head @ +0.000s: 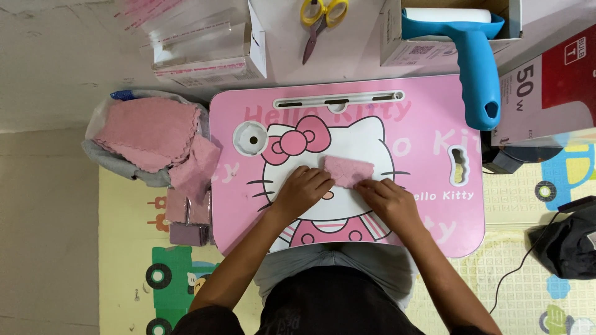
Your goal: The person uses a lint roller to clean pink and grey cloths, folds them by hand, and packs them into small plastic bags.
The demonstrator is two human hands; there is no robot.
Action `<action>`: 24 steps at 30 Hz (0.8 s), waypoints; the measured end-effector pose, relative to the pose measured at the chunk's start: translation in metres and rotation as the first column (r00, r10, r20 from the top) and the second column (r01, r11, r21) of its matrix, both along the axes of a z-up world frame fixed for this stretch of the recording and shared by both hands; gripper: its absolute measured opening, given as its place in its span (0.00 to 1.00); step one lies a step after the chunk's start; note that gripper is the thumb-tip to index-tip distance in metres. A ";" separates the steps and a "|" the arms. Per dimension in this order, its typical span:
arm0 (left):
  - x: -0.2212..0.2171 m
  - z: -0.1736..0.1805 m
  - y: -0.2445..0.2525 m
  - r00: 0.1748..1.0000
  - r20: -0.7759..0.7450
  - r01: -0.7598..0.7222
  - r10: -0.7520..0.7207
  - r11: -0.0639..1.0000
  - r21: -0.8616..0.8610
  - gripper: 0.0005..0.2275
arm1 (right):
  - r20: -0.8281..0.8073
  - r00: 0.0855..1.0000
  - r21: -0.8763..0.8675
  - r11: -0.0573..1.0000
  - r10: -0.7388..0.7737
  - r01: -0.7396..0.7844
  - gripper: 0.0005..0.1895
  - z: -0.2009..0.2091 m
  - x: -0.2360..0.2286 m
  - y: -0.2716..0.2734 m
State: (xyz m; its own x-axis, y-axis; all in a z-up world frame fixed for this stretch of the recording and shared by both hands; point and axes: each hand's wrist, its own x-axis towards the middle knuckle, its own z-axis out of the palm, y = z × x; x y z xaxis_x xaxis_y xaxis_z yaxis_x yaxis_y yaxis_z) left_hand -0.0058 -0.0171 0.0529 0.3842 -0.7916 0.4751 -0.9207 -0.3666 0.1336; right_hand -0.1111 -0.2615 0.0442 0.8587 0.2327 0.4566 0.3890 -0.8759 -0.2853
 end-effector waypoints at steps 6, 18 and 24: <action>0.029 -0.027 -0.001 0.981 0.163 -0.102 0.103 0.995 -0.019 0.09 | -0.058 0.998 0.045 0.998 -0.033 0.036 0.11 0.004 -0.004 0.038; 0.040 -0.016 0.001 0.941 -0.168 -0.265 0.295 0.948 0.178 0.16 | -0.187 0.980 0.067 0.994 -0.071 0.085 0.20 0.028 0.006 0.093; 0.034 -0.007 0.007 0.911 -0.300 -0.225 0.283 0.951 0.213 0.28 | -0.374 0.922 0.408 0.875 -0.101 0.261 0.15 0.044 0.003 0.068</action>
State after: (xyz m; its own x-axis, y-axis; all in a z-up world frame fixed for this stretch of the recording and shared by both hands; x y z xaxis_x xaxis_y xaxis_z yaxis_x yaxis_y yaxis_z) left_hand 0.0285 -0.0103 0.0458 0.6922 -0.7042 0.1579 -0.7103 -0.6260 0.3219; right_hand -0.1079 -0.1931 0.0883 0.9829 -0.0998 0.1545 0.0484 -0.6702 -0.7406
